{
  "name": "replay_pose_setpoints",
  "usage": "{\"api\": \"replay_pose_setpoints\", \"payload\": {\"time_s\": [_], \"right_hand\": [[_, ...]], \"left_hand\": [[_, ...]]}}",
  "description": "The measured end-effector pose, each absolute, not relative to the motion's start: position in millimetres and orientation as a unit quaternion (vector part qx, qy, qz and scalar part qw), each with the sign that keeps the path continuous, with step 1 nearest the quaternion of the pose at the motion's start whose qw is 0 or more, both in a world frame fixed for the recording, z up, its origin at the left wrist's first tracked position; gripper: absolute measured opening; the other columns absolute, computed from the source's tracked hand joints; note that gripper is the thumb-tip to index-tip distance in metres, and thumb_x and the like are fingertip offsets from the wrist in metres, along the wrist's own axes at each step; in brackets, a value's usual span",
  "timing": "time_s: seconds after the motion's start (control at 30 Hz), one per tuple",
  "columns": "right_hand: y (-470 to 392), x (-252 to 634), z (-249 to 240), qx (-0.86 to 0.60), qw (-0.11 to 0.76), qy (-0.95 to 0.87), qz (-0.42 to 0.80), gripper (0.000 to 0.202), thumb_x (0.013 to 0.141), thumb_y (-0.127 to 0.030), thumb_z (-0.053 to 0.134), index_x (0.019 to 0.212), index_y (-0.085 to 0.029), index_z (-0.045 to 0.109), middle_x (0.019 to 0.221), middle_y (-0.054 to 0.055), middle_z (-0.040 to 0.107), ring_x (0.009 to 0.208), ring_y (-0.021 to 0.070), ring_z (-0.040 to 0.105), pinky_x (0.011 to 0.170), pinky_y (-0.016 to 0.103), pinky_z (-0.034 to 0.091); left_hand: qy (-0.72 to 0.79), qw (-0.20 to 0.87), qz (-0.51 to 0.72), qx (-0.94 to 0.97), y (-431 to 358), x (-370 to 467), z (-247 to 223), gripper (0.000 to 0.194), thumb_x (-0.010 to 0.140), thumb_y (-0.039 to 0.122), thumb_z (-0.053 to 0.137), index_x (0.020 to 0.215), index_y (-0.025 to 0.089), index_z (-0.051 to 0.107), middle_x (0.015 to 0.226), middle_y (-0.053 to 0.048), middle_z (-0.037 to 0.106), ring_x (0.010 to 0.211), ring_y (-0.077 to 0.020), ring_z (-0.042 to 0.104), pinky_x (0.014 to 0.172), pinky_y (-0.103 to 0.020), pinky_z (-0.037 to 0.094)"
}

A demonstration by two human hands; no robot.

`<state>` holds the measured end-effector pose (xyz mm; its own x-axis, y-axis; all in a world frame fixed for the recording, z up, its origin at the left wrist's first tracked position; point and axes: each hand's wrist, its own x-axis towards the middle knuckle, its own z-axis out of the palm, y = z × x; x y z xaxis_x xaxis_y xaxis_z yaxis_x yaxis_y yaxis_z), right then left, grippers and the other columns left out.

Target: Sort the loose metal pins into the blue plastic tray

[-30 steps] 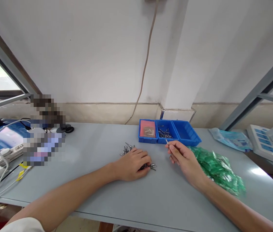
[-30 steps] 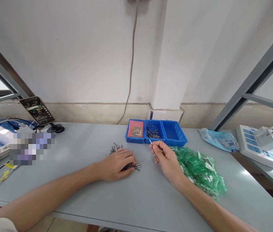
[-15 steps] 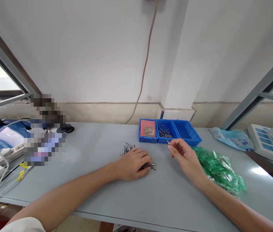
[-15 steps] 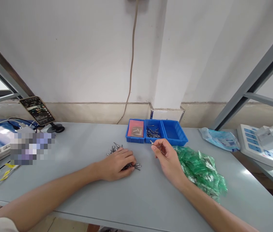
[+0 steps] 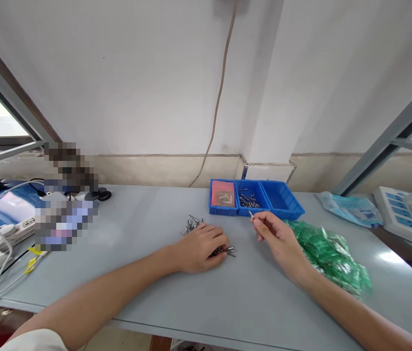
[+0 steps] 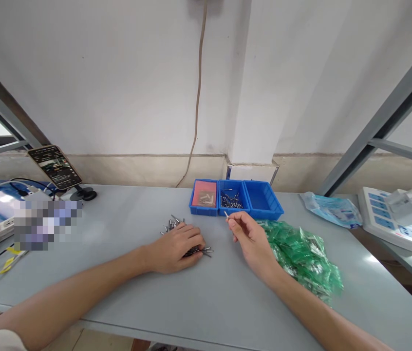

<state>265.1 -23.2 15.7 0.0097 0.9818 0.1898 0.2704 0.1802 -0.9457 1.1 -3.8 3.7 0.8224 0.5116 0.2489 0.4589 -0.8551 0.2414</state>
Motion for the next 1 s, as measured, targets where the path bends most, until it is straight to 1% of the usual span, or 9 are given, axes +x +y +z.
{"api": "replay_pose_setpoints", "payload": {"time_s": [0.27,0.73,1.0], "right_hand": [[-23.7,263.3,18.6,-0.523,0.487,-0.589,0.378,0.041,0.096,-0.063,0.067,0.101,-0.023,0.069,0.084,0.003,0.064,0.068,0.0164,0.055,0.067,0.03,0.05],[-24.4,264.9,18.3,-0.524,0.479,-0.586,0.391,0.039,0.098,-0.061,0.065,0.103,-0.022,0.068,0.088,0.003,0.064,0.07,0.0169,0.053,0.07,0.03,0.048],[-23.3,265.9,16.6,-0.527,0.476,-0.587,0.389,0.04,0.098,-0.061,0.064,0.105,-0.022,0.068,0.087,0.003,0.063,0.071,0.0172,0.053,0.07,0.031,0.049]], "left_hand": [[0.253,0.087,0.151,0.952,-4.0,1.1,5.4,0.008,0.105,0.03,0.057,0.106,0.022,0.057,0.103,-0.003,0.063,0.094,-0.0202,0.059,0.084,-0.035,0.038],[0.254,0.092,0.152,0.951,-4.4,0.9,5.2,0.008,0.105,0.029,0.057,0.106,0.022,0.055,0.103,-0.003,0.064,0.095,-0.0207,0.059,0.086,-0.035,0.037],[0.256,0.09,0.152,0.95,-4.3,1.1,4.8,0.008,0.105,0.03,0.057,0.106,0.022,0.056,0.103,-0.004,0.064,0.095,-0.0211,0.059,0.085,-0.035,0.037]]}}
